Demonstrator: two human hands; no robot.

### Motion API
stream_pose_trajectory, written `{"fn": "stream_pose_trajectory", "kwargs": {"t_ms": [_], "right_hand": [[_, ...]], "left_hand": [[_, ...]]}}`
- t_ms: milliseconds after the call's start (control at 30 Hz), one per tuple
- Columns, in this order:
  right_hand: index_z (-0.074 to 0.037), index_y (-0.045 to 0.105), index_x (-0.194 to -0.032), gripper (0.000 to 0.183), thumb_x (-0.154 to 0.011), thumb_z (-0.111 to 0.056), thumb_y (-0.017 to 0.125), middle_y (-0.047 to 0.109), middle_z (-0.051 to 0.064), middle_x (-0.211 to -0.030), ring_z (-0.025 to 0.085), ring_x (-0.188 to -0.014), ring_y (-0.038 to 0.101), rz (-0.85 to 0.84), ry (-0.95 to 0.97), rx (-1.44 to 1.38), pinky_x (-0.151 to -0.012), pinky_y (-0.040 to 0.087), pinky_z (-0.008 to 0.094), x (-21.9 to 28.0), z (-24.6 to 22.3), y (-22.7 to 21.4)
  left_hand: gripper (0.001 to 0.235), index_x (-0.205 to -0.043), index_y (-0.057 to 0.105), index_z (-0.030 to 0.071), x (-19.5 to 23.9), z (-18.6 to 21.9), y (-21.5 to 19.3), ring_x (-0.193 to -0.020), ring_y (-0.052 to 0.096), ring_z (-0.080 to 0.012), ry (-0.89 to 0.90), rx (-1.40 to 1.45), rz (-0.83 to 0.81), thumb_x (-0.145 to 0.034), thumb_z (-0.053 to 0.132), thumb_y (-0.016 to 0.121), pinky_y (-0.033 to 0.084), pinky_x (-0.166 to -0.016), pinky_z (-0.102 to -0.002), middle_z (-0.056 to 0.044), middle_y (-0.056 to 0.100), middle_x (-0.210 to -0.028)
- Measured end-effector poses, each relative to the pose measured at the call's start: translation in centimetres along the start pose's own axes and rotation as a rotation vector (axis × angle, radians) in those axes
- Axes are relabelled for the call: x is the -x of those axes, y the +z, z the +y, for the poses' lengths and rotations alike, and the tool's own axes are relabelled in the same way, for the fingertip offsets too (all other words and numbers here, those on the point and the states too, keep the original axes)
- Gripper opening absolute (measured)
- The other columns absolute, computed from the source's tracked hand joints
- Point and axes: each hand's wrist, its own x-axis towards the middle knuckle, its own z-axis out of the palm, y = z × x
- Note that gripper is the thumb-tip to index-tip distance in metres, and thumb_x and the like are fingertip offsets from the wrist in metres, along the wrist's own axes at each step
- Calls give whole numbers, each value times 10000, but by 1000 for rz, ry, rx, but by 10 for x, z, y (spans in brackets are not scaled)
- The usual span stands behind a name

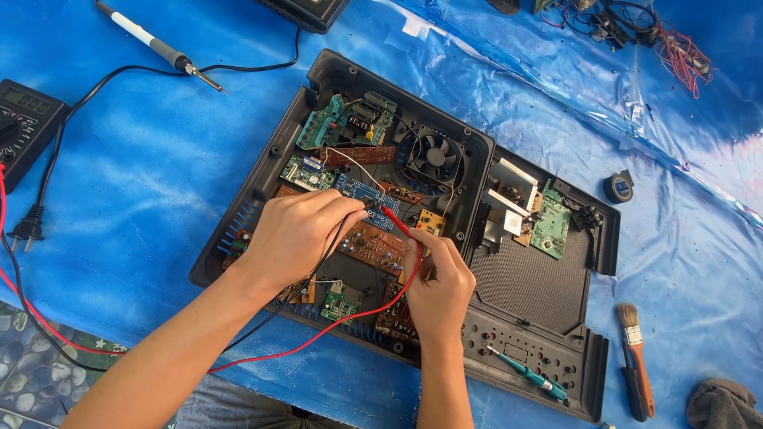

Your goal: The person uses a multimeter to test various points on a disassembled electronic device's circuit board. They move the red and black probes across different components and connectors on the board, which is placed on a blue tarp alongside other tools.

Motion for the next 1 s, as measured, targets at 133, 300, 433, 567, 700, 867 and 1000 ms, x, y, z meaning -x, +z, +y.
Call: {"fn": "stream_pose_trajectory", "kwargs": {"t_ms": [133, 300, 433, 567, 700, 867, 1000], "right_hand": [[-54, 779, -1005, 134, -927, 15, 694, 732, 80, -757, 161, -446, 583, -3, 8, 2, -448, 455, 283, 3, 3, 0], [-46, 772, -1006, 134, -928, 24, 688, 725, 82, -754, 155, -448, 577, -2, -5, -1, -447, 449, 280, 3, 2, 0], [-52, 773, -999, 135, -926, 22, 688, 724, 73, -751, 147, -446, 573, 0, -12, -2, -444, 445, 274, 3, 2, 1], [-48, 770, -1004, 127, -933, 16, 687, 721, 73, -749, 149, -446, 576, -4, -20, -1, -440, 444, 274, 2, 2, 0], [-46, 769, -1001, 126, -936, 17, 681, 723, 75, -755, 146, -444, 573, -4, -20, -1, -434, 435, 267, 2, 3, 1], [-42, 770, -1001, 121, -935, 15, 687, 724, 83, -752, 155, -440, 571, 0, -21, -7, -427, 434, 276, 2, 2, 2], [-56, 774, -1009, 116, -953, -4, 687, 717, 71, -748, 138, -432, 558, 65, -32, -17, -418, 430, 261, 1, -2, -1]], "left_hand": [[184, -948, 759, 123, 0, 0, 1, -580, 655, -196, -2, 7, 0, -1051, 170, 615, 518, -486, -251, -29, 665, -678], [177, -946, 756, 122, 1, -1, 1, -591, 654, -202, -7, 28, 1, -1047, 167, 617, 520, -490, -256, -32, 664, -684], [178, -943, 758, 128, 0, -1, 2, -602, 662, -204, -15, 34, 3, -1046, 167, 618, 522, -490, -259, -25, 672, -691], [179, -938, 754, 125, 0, 0, 1, -605, 665, -202, -16, 43, 10, -1046, 165, 617, 523, -492, -260, -27, 670, -691], [181, -935, 752, 131, 1, -1, 3, -605, 660, -198, -18, 46, 12, -1046, 174, 617, 523, -496, -258, -21, 663, -684], [182, -934, 752, 126, 1, 0, 1, -610, 662, -211, -19, 41, 15, -1046, 169, 616, 525, -495, -268, -25, 667, -687], [165, -940, 738, 122, 0, 0, 1, -615, 665, -234, -5, 39, 21, -1046, 169, 621, 531, -484, -300, -22, 653, -681]]}}
